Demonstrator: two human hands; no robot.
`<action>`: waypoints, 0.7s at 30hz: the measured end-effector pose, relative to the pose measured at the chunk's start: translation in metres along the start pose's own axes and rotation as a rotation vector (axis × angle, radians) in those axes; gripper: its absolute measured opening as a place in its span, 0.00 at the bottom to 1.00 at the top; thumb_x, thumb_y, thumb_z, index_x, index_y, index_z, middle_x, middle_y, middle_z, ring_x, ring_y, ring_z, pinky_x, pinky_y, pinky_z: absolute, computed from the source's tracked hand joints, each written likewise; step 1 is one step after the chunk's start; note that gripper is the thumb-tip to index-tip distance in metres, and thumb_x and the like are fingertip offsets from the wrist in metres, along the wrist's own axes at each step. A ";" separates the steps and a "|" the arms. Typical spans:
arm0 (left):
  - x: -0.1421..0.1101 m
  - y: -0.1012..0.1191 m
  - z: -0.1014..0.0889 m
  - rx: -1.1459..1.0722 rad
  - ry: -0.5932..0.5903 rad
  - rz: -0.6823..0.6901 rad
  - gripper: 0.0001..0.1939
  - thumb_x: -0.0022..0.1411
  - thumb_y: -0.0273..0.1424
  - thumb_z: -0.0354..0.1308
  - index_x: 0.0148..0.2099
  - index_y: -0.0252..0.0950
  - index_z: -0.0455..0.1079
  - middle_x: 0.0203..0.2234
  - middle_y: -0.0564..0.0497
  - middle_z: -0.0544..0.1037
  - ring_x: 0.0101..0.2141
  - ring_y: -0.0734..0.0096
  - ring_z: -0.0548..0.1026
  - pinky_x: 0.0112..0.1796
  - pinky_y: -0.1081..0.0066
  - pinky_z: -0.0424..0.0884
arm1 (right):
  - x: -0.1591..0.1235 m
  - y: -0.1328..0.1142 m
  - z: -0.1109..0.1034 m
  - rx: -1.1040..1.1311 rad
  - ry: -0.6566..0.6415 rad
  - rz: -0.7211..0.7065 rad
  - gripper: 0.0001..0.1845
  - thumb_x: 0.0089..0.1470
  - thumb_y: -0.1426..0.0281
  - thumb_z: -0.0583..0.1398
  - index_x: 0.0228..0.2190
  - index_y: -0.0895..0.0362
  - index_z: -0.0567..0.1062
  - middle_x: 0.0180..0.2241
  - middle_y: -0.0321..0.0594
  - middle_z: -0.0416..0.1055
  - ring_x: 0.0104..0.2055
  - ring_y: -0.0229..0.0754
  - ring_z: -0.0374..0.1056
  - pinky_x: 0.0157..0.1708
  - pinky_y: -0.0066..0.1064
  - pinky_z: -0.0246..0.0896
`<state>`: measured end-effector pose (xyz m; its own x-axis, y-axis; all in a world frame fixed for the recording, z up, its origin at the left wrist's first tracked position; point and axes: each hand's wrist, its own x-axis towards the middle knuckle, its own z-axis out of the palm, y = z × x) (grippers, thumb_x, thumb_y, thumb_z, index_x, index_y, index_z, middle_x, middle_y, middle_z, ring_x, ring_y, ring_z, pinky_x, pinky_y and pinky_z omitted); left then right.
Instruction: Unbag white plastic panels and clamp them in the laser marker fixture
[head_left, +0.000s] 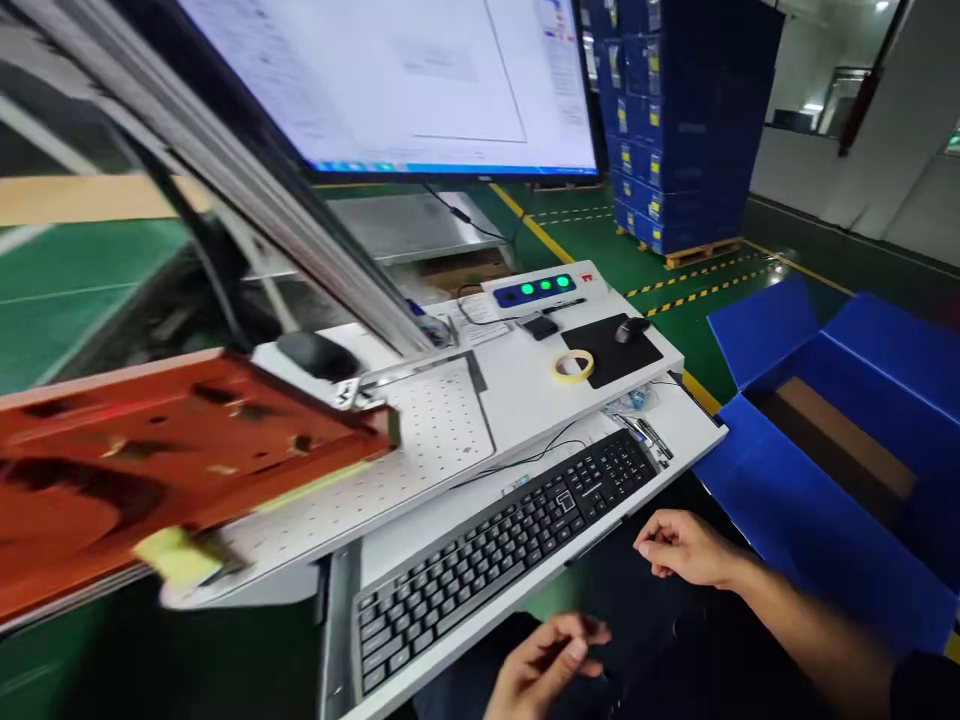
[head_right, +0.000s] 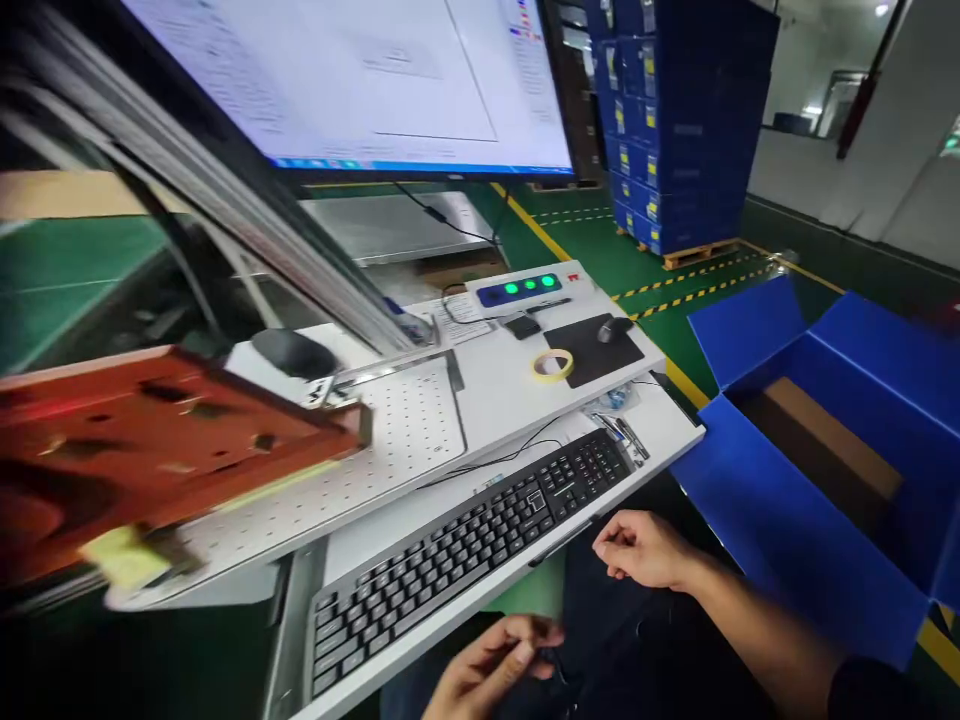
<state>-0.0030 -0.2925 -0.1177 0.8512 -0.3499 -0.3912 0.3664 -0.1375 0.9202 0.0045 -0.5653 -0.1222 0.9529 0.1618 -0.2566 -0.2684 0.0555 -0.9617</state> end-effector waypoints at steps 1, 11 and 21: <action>0.002 -0.002 0.011 0.011 -0.075 -0.012 0.24 0.51 0.62 0.74 0.34 0.47 0.85 0.39 0.39 0.86 0.44 0.39 0.83 0.45 0.49 0.82 | -0.003 0.002 0.005 0.003 0.009 0.001 0.23 0.58 0.51 0.70 0.41 0.58 0.78 0.27 0.35 0.73 0.29 0.39 0.69 0.32 0.30 0.64; -0.002 -0.015 0.027 0.050 -0.495 0.035 0.17 0.57 0.62 0.69 0.41 0.63 0.87 0.44 0.40 0.85 0.50 0.35 0.82 0.54 0.42 0.75 | -0.038 0.003 0.025 -0.118 0.306 -0.012 0.19 0.56 0.55 0.71 0.40 0.57 0.79 0.36 0.38 0.78 0.36 0.41 0.72 0.37 0.32 0.66; 0.006 -0.011 -0.016 -0.088 -0.411 0.093 0.24 0.59 0.62 0.70 0.46 0.52 0.86 0.45 0.41 0.86 0.47 0.41 0.83 0.53 0.46 0.79 | -0.035 -0.023 0.040 -0.180 0.429 -0.001 0.22 0.57 0.52 0.70 0.43 0.57 0.78 0.38 0.39 0.78 0.36 0.41 0.73 0.35 0.32 0.66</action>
<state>0.0040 -0.2785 -0.1302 0.6681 -0.6996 -0.2536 0.3415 -0.0146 0.9398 -0.0278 -0.5326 -0.0869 0.9357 -0.2625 -0.2357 -0.2747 -0.1229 -0.9536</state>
